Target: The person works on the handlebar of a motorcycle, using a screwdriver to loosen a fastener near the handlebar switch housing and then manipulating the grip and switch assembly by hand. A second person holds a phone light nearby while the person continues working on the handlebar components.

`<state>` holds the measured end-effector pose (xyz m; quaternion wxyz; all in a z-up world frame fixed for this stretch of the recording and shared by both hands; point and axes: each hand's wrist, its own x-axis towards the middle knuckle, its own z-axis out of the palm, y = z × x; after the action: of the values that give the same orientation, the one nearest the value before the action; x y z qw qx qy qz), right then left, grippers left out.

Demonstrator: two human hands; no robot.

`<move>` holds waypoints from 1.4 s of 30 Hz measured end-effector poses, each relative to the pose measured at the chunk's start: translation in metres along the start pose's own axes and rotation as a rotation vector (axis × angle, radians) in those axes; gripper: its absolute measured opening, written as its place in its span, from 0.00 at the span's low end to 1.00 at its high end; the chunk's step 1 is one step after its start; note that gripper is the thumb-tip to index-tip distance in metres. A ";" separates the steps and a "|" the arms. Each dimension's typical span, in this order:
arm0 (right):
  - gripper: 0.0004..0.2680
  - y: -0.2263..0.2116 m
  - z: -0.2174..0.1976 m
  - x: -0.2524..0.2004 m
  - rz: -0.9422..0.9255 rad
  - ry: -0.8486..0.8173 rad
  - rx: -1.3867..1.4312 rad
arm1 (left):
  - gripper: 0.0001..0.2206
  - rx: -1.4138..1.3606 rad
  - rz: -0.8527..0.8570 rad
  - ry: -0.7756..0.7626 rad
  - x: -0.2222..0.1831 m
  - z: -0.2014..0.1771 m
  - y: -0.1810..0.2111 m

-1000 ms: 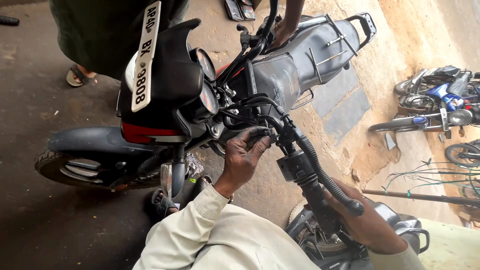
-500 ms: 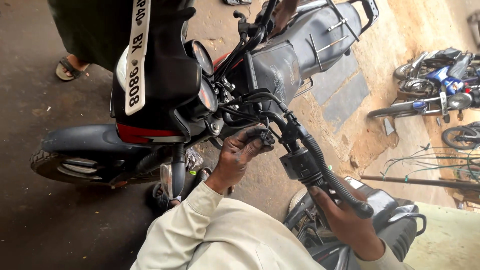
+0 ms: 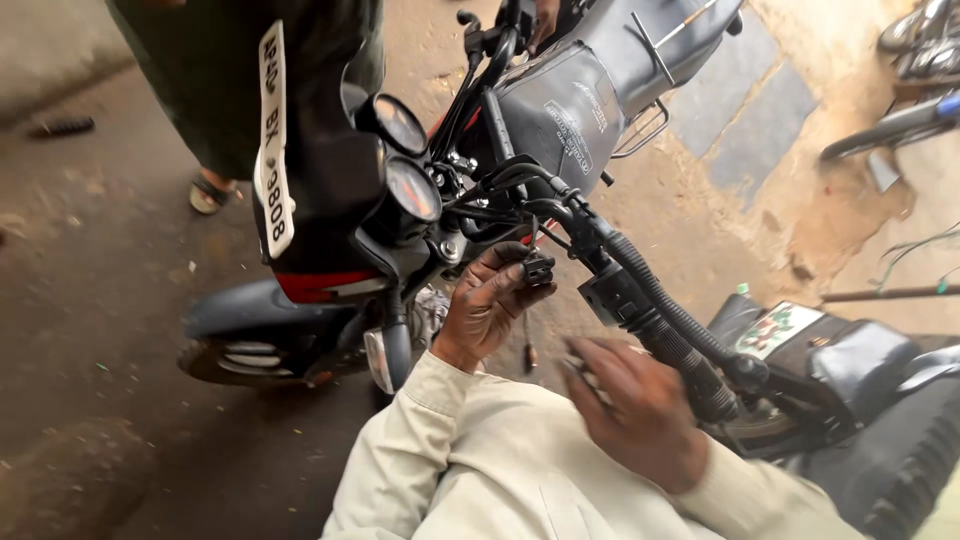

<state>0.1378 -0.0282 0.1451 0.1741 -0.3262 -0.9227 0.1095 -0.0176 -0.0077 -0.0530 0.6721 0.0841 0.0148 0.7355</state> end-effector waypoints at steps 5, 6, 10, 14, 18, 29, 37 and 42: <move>0.16 0.012 0.046 0.018 0.008 0.060 0.125 | 0.15 -0.091 -0.029 -0.007 -0.001 0.002 0.004; 0.16 0.009 0.048 0.025 0.007 0.062 0.128 | 0.15 -0.086 -0.028 -0.007 -0.001 0.003 0.006; 0.15 0.007 0.059 0.041 0.161 0.123 0.212 | 0.21 -0.017 -0.045 0.033 -0.002 0.010 0.015; 0.13 0.011 0.070 0.042 0.123 0.208 0.183 | 0.22 0.025 -0.065 0.084 -0.004 0.011 0.025; 0.10 0.010 0.077 0.043 0.184 0.222 0.191 | 0.21 0.034 -0.062 0.069 -0.004 0.004 0.024; 0.08 0.030 0.112 0.031 0.096 0.343 0.305 | 0.16 0.066 0.001 0.137 -0.006 0.004 0.014; 0.18 0.017 0.076 -0.004 0.084 0.182 0.394 | 0.11 0.080 0.019 0.103 -0.003 0.028 0.020; 0.16 0.000 0.023 -0.034 0.013 0.054 0.302 | 0.16 0.454 0.101 0.166 0.002 0.042 0.014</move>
<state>0.1534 -0.0516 0.1151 0.2451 -0.3050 -0.8887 0.2392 -0.0252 -0.0110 -0.0095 0.5946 0.1728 0.2308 0.7505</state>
